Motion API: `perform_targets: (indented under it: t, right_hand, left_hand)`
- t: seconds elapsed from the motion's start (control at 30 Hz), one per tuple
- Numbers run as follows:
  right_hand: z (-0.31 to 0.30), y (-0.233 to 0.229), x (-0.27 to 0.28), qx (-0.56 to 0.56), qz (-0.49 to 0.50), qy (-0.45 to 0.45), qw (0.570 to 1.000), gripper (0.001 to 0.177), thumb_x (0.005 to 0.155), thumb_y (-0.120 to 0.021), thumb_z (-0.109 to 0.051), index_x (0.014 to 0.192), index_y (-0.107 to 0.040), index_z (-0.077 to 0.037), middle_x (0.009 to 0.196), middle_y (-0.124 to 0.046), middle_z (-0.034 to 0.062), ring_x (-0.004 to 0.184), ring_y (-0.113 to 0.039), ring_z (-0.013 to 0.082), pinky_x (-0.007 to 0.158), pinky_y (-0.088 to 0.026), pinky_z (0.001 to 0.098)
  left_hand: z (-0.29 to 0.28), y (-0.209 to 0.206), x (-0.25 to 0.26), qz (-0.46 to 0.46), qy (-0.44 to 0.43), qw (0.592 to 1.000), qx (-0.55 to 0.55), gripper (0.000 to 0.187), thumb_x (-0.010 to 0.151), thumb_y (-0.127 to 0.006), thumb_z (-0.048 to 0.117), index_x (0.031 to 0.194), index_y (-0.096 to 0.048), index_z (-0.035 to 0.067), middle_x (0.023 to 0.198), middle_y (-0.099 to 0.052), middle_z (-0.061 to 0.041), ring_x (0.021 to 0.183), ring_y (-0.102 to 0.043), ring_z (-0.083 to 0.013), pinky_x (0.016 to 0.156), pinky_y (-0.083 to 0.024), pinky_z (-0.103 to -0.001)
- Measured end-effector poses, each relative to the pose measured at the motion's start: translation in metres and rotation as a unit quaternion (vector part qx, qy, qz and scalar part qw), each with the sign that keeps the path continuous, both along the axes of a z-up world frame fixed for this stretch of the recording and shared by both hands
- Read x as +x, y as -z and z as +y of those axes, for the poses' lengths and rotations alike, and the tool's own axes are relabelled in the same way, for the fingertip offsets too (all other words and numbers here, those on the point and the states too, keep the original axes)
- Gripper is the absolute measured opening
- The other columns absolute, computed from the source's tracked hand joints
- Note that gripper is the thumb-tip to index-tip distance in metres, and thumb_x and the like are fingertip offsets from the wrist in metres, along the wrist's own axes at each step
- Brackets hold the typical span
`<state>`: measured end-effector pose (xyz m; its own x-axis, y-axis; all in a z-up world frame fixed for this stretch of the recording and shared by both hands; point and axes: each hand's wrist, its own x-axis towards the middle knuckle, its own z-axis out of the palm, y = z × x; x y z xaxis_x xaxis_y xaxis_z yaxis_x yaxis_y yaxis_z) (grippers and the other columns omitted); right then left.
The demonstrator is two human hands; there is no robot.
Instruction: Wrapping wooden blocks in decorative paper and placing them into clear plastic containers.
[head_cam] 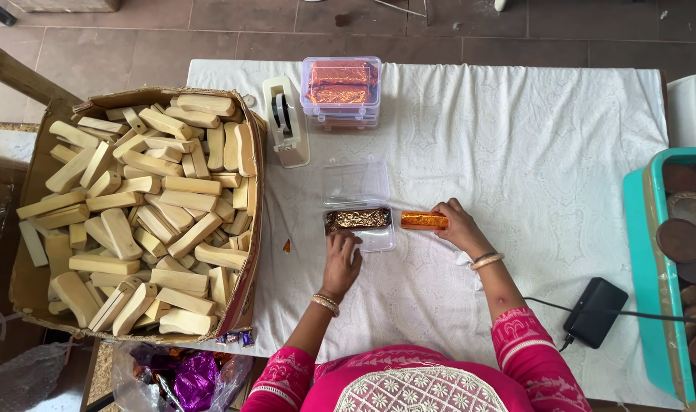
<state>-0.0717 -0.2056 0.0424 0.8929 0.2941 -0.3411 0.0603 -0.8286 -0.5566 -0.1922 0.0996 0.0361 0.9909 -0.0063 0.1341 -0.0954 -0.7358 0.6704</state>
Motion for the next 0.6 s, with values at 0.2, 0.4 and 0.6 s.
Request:
perform_targets:
  t: [0.2, 0.4, 0.6]
  right_hand:
    - [0.004, -0.029, -0.018, 0.094, 0.027, 0.023, 0.995, 0.045, 0.075, -0.083, -0.005, 0.113, -0.06, -0.011, 0.112, -0.053, 0.003, 0.107, -0.066, 0.0208, 0.1, -0.055, 0.0309]
    - [0.061, -0.027, -0.035, 0.166, 0.044, -0.036, 0.984, 0.043, 0.076, -0.084, -0.006, 0.113, -0.061, -0.013, 0.115, -0.055, 0.0011, 0.113, -0.064, 0.0188, 0.102, -0.052, 0.0309]
    - [0.117, -0.021, -0.041, 0.164, 0.048, -0.082, 0.982, 0.051, 0.075, -0.085, -0.01, 0.118, -0.058, -0.012, 0.121, -0.053, 0.0046, 0.116, -0.062, 0.0226, 0.103, -0.055, 0.0351]
  left_hand:
    - [-0.009, -0.033, -0.01, 0.051, -0.008, 0.983, -0.178, 0.035, 0.088, -0.073, 0.011, 0.119, -0.06, 0.006, 0.126, -0.06, -0.011, 0.119, -0.061, -0.0295, 0.103, -0.054, -0.04]
    - [0.001, -0.053, 0.004, 0.138, -0.006, 0.908, -0.396, 0.068, 0.086, -0.078, 0.024, 0.141, -0.041, 0.007, 0.141, -0.052, -0.014, 0.127, -0.057, -0.0267, 0.104, -0.053, -0.041]
    - [0.031, 0.003, 0.01, 0.144, -0.022, 0.896, -0.419, 0.047, 0.091, -0.074, 0.01, 0.132, -0.052, 0.004, 0.128, -0.065, -0.014, 0.111, -0.068, -0.0192, 0.096, -0.059, -0.034]
